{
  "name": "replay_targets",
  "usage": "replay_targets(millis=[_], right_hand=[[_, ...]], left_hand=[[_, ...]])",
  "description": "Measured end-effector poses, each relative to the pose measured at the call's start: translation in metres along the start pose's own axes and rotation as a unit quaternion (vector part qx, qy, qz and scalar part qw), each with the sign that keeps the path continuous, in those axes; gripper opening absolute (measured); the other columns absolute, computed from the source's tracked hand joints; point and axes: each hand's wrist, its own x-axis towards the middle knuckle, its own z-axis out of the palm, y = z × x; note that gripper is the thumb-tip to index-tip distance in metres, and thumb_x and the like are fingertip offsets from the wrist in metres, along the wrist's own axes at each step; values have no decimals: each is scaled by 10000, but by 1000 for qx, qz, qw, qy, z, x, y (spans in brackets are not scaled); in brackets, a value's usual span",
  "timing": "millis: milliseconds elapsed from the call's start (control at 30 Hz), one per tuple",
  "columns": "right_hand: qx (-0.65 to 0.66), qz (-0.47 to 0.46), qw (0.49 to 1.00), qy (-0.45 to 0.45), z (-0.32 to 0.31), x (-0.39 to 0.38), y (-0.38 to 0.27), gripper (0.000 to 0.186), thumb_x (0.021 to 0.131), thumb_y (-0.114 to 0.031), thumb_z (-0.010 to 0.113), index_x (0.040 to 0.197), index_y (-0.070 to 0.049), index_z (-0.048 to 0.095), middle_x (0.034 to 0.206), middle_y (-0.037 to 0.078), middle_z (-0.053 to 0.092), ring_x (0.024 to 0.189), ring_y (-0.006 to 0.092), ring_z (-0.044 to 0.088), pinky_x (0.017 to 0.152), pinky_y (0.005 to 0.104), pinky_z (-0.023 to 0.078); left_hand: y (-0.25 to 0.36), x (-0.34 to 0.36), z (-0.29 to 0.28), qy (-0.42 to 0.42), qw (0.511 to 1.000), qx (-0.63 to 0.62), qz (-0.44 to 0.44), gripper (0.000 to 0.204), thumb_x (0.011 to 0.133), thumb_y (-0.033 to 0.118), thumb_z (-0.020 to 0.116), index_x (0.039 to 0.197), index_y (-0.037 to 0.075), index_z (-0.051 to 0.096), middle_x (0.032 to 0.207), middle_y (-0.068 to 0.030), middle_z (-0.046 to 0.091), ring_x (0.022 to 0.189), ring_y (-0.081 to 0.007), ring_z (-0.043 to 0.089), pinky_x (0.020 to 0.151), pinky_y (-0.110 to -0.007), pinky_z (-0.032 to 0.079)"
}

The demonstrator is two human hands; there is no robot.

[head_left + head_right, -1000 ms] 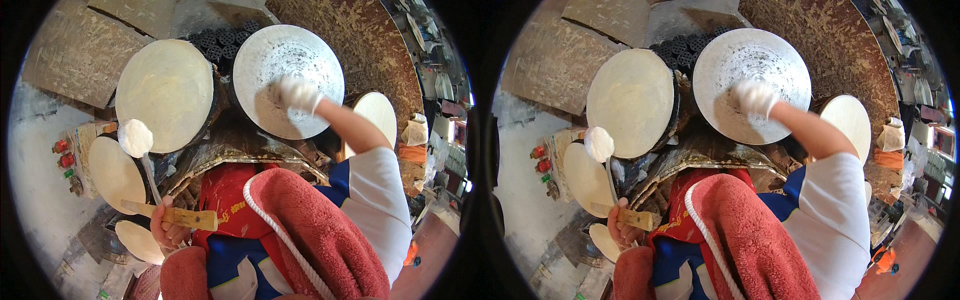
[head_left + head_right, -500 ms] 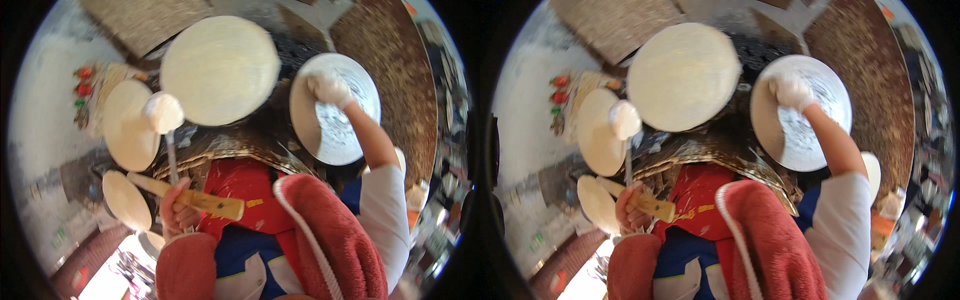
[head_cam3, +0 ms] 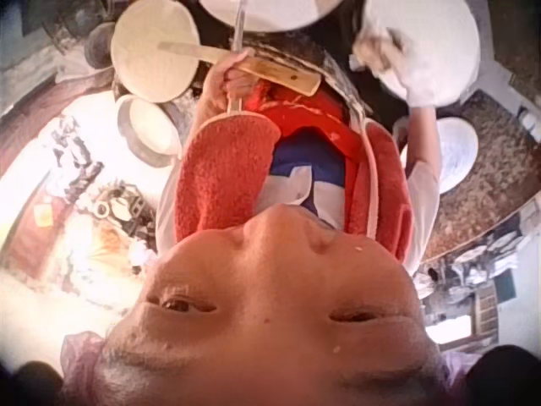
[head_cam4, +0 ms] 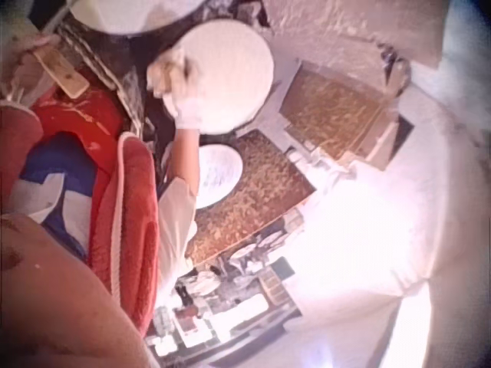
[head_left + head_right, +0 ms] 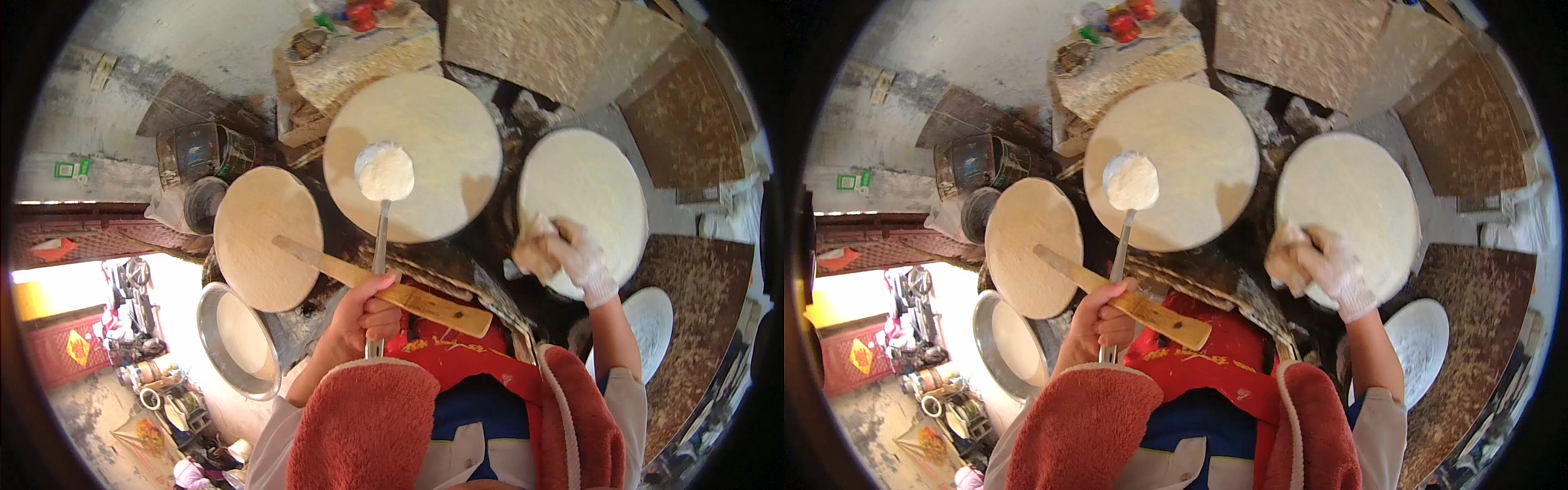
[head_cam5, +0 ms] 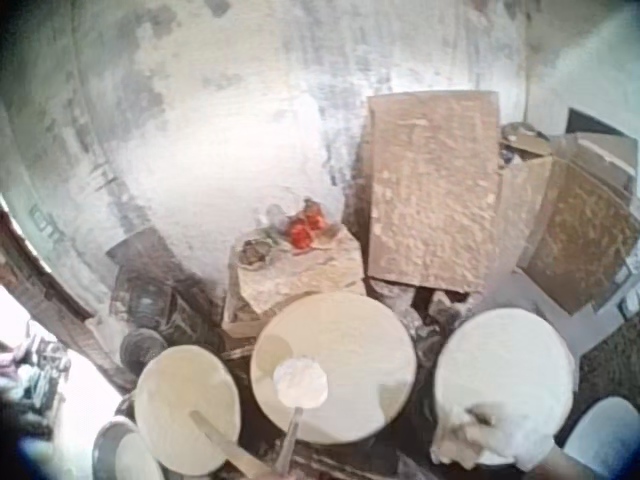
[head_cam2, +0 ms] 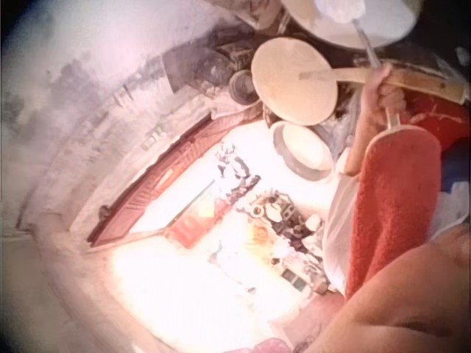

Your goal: The person ladles batter onto multiple hot griddles, spreads it into thin circles with a wooden tool, flips the crepes, and stacks them on a nearby tray. The process is repeated continuously across several griddles.

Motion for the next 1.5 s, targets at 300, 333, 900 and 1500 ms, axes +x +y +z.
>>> replay_targets(millis=[300,333,900,1500], right_hand=[[241,-211,930,183,55,367,-188,310,848,-133,630,1121,8,588,1010,115,639,896,226,641,637,342,511],[572,-72,810,107,61,399,-206,317,849,-135,628,1128,6,579,1019,130,639,898,247,644,596,364,509],[265,-115,955,60,142,310,-258,388,873,-236,616,1187,-8,613,908,72,668,709,106,601,632,248,488],[45,-440,890,-111,306,-48,-208,472,905,-85,536,1360,10,454,790,103,575,659,210,555,629,313,461]], left_hand=[[151,-57,-46,109,987,-22,118,319,988,262,506,701,199,379,468,85,245,340,-37,237,321,-216,186],[163,-61,-50,115,985,-50,123,292,985,242,505,723,198,385,471,81,265,335,-39,243,313,-208,201],[167,-87,-80,68,979,-150,123,281,992,252,512,730,174,446,487,84,263,338,-40,231,309,-211,215],[-75,-259,-193,-87,902,-177,384,380,1036,447,347,791,158,378,509,79,250,355,-34,216,305,-223,202]])
